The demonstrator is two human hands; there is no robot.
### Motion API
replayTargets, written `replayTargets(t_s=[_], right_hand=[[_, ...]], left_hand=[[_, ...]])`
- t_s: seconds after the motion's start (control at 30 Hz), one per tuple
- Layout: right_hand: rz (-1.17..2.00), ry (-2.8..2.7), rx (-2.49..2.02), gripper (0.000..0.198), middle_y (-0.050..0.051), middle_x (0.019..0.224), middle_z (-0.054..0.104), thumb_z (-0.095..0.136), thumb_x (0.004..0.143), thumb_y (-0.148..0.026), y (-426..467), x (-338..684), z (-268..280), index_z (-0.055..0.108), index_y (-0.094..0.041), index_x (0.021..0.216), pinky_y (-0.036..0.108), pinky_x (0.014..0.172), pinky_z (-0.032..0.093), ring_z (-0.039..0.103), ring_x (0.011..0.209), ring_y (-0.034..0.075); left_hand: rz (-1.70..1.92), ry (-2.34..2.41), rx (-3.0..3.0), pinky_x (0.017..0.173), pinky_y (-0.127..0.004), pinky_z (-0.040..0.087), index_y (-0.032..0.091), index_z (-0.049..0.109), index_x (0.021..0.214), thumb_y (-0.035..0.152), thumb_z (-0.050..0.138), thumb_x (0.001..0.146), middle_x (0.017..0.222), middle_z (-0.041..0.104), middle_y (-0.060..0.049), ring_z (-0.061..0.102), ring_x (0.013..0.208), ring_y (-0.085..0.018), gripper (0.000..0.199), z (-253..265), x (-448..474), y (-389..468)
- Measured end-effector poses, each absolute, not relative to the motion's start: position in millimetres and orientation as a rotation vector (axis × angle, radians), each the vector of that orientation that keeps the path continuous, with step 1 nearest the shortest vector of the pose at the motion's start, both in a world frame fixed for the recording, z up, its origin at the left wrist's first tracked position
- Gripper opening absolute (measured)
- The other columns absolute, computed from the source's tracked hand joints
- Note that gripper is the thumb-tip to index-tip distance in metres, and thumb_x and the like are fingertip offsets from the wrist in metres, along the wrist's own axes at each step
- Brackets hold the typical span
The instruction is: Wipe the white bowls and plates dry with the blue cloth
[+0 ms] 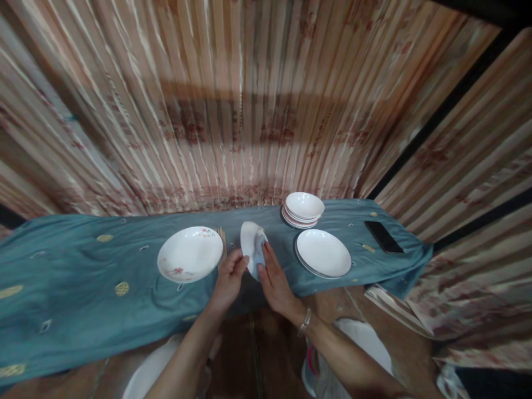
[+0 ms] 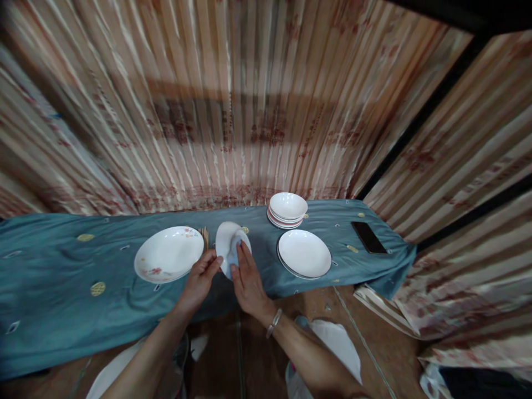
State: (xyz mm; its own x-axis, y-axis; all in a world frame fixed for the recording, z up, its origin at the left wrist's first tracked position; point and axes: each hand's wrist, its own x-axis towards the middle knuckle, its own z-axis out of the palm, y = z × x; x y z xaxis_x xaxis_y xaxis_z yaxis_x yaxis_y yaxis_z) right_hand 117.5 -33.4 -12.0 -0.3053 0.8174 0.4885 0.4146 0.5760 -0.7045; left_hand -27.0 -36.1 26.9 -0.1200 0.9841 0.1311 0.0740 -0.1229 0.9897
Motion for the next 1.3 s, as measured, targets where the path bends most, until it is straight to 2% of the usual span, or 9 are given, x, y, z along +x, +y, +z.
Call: replayTargets(t_s=[0.17, 0.3, 0.47, 0.6, 0.7, 0.83, 1.0, 1.1, 1.3], right_hand=[[0.296, -2.067, -0.877, 0.056, 0.007, 0.163, 0.02, 0.032, 0.102, -0.03, -20.4, 115.2, 14.5, 0.017, -0.024, 0.156, 0.051, 0.123, 0.022, 0.015, 0.151, 0.022], [0.272, -2.02, -0.887, 0.05, 0.008, 0.158, 0.033, 0.033, 0.102, -0.031, -0.8, 116.6, 25.5, 0.031, -0.023, 0.151, 0.052, 0.122, 0.023, 0.02, 0.15, 0.022], [0.471, -1.836, -0.924, 0.046, 0.011, 0.146, 0.05, 0.033, 0.101, -0.038, 27.8, 116.2, 30.9, 0.051, -0.018, 0.138, 0.046, 0.12, 0.026, 0.038, 0.141, 0.021], [0.739, -1.663, -1.004, 0.046, 0.01, 0.128, 0.065, 0.037, 0.098, -0.044, 53.3, 115.0, 28.8, 0.062, -0.017, 0.124, 0.041, 0.112, 0.038, 0.056, 0.124, 0.022], [0.88, -1.521, -1.117, 0.047, 0.009, 0.112, 0.072, 0.039, 0.095, -0.048, 68.5, 117.1, 18.2, 0.069, -0.016, 0.111, 0.04, 0.106, 0.045, 0.063, 0.113, 0.024], [0.956, -1.422, -1.213, 0.05, 0.012, 0.108, 0.074, 0.038, 0.094, -0.05, 75.2, 123.2, -7.8, 0.073, -0.015, 0.1, 0.041, 0.106, 0.045, 0.065, 0.11, 0.025], [0.98, -1.361, -1.255, 0.063, 0.016, 0.118, 0.07, 0.037, 0.09, -0.061, 72.2, 126.3, -39.4, 0.071, -0.012, 0.109, 0.044, 0.109, 0.042, 0.061, 0.117, 0.027], [1.002, -1.35, -1.24, 0.069, 0.015, 0.116, 0.071, 0.035, 0.089, -0.068, 71.1, 125.1, -48.8, 0.07, -0.012, 0.109, 0.042, 0.104, 0.046, 0.064, 0.112, 0.025], [1.04, -1.357, -1.168, 0.064, 0.01, 0.107, 0.075, 0.041, 0.09, -0.068, 67.0, 127.3, -51.6, 0.072, -0.015, 0.107, 0.039, 0.1, 0.048, 0.066, 0.106, 0.023]], left_hand=[[1.355, 1.237, 1.371, 0.069, -0.029, 0.042, 0.022, 0.055, 0.071, 0.035, 0.055, 0.076, 0.069, 0.058, 0.001, 0.051, 0.07, -0.018, 0.015, 26.5, -19.5, -34.7], [1.231, 1.282, 1.485, 0.067, -0.029, 0.039, 0.022, 0.049, 0.066, 0.037, 0.052, 0.079, 0.064, 0.053, 0.002, 0.049, 0.066, -0.016, 0.021, 29.4, -17.3, -38.8], [1.129, 1.303, 1.519, 0.066, -0.028, 0.038, 0.021, 0.052, 0.069, 0.038, 0.05, 0.081, 0.066, 0.053, 0.002, 0.049, 0.066, -0.016, 0.02, 31.8, -17.2, -44.4], [1.129, 1.298, 1.502, 0.068, -0.029, 0.038, 0.021, 0.052, 0.07, 0.038, 0.05, 0.081, 0.068, 0.054, 0.001, 0.05, 0.069, -0.016, 0.02, 30.2, -18.1, -46.8], [1.131, 1.293, 1.486, 0.065, -0.028, 0.036, 0.021, 0.05, 0.068, 0.039, 0.05, 0.08, 0.065, 0.049, 0.003, 0.047, 0.066, -0.015, 0.021, 30.7, -19.2, -48.9], [1.141, 1.295, 1.456, 0.063, -0.027, 0.035, 0.021, 0.049, 0.066, 0.039, 0.051, 0.08, 0.063, 0.046, 0.004, 0.045, 0.064, -0.014, 0.023, 31.3, -23.5, -49.6], [1.241, 1.273, 1.29, 0.067, -0.027, 0.04, 0.02, 0.057, 0.071, 0.042, 0.056, 0.077, 0.067, 0.056, 0.002, 0.051, 0.068, -0.015, 0.023, 27.1, -32.9, -45.4], [1.331, 1.236, 1.084, 0.069, -0.026, 0.042, 0.019, 0.061, 0.073, 0.042, 0.063, 0.074, 0.068, 0.059, 0.002, 0.053, 0.069, -0.014, 0.023, 24.2, -36.6, -42.1], [1.509, 1.03, 0.623, 0.074, -0.028, 0.049, 0.018, 0.066, 0.078, 0.035, 0.079, 0.063, 0.074, 0.066, -0.001, 0.062, 0.074, -0.015, 0.026, 25.3, -41.6, -28.4]])
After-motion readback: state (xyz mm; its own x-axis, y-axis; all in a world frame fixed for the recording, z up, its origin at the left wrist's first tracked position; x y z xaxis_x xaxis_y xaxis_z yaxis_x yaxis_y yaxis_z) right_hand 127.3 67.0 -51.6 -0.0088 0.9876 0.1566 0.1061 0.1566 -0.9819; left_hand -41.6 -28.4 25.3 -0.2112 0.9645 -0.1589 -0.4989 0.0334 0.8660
